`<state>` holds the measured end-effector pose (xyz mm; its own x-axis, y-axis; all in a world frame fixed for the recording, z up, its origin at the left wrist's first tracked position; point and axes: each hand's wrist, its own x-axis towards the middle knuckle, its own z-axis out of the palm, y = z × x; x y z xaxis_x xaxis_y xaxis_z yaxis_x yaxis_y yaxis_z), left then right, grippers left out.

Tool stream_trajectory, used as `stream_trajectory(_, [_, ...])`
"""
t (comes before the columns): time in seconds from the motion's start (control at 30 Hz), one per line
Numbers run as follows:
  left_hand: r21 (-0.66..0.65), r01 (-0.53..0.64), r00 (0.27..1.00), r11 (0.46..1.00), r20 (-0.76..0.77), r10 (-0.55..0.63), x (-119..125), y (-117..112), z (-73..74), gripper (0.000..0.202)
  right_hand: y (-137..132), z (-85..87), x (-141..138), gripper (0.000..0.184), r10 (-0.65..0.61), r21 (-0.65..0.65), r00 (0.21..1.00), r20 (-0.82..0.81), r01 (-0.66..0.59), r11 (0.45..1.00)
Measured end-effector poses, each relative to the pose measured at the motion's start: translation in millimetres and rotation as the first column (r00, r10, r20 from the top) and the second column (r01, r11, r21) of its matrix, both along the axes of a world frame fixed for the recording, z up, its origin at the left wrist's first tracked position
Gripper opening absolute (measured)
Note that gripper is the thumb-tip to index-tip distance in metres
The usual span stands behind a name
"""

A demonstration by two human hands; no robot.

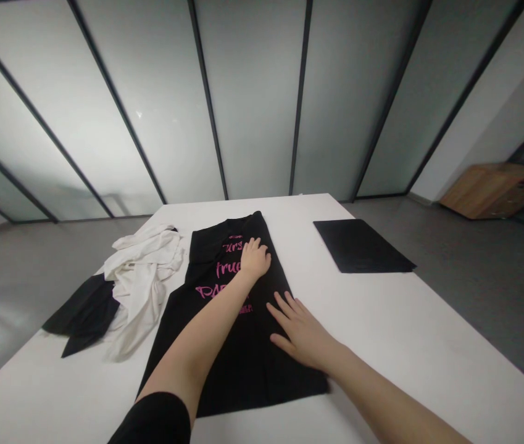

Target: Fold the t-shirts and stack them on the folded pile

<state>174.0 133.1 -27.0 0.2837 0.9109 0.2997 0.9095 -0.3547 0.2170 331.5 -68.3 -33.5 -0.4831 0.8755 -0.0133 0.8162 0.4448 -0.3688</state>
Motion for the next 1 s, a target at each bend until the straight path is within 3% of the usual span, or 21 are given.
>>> stream_trajectory(0.13, [-0.071,0.082,0.996,0.994,-0.031,-0.084,21.4,-38.7,-14.7,0.056,-0.8,-4.9,-3.9,0.07,-0.119,0.027,0.993,-0.018,0.119,0.992])
stream_trajectory(0.27, [-0.145,0.074,0.997,0.987,-0.023,-0.078,26.9,-53.2,-25.2,0.067,0.6,-4.6,-3.6,0.071,-0.207,0.033,0.978,-0.002,0.207,0.978])
stream_trajectory(0.43, [-0.166,0.099,0.995,0.981,-0.006,-0.101,20.2,-38.5,-23.1,0.067,4.2,3.5,4.4,0.051,-0.182,0.129,0.982,-0.056,0.188,0.974])
stream_trajectory(0.63, [-0.131,0.153,0.988,0.98,0.038,-0.149,9.9,-16.1,-19.1,0.055,2.4,13.6,5.1,0.028,-0.011,0.173,0.981,-0.194,0.045,0.984])
stream_trajectory(0.77, [-0.095,0.094,0.973,0.991,0.217,-0.072,5.9,-8.4,-21.4,0.05,-1.9,20.3,-2.0,0.021,0.031,0.166,0.985,-0.168,-0.002,0.986])
stream_trajectory(0.87, [-0.085,0.046,0.868,0.995,0.496,0.002,-5.3,-2.7,-23.8,0.044,-4.9,24.3,-7.6,0.014,0.015,0.17,0.994,-0.109,0.004,0.985])
stream_trajectory(1.0, [-0.115,-0.041,0.61,0.993,0.784,0.116,-23.2,5.2,-28.5,0.044,1.7,31.9,-13.7,0.008,-0.034,0.137,0.997,-0.062,0.042,0.99])
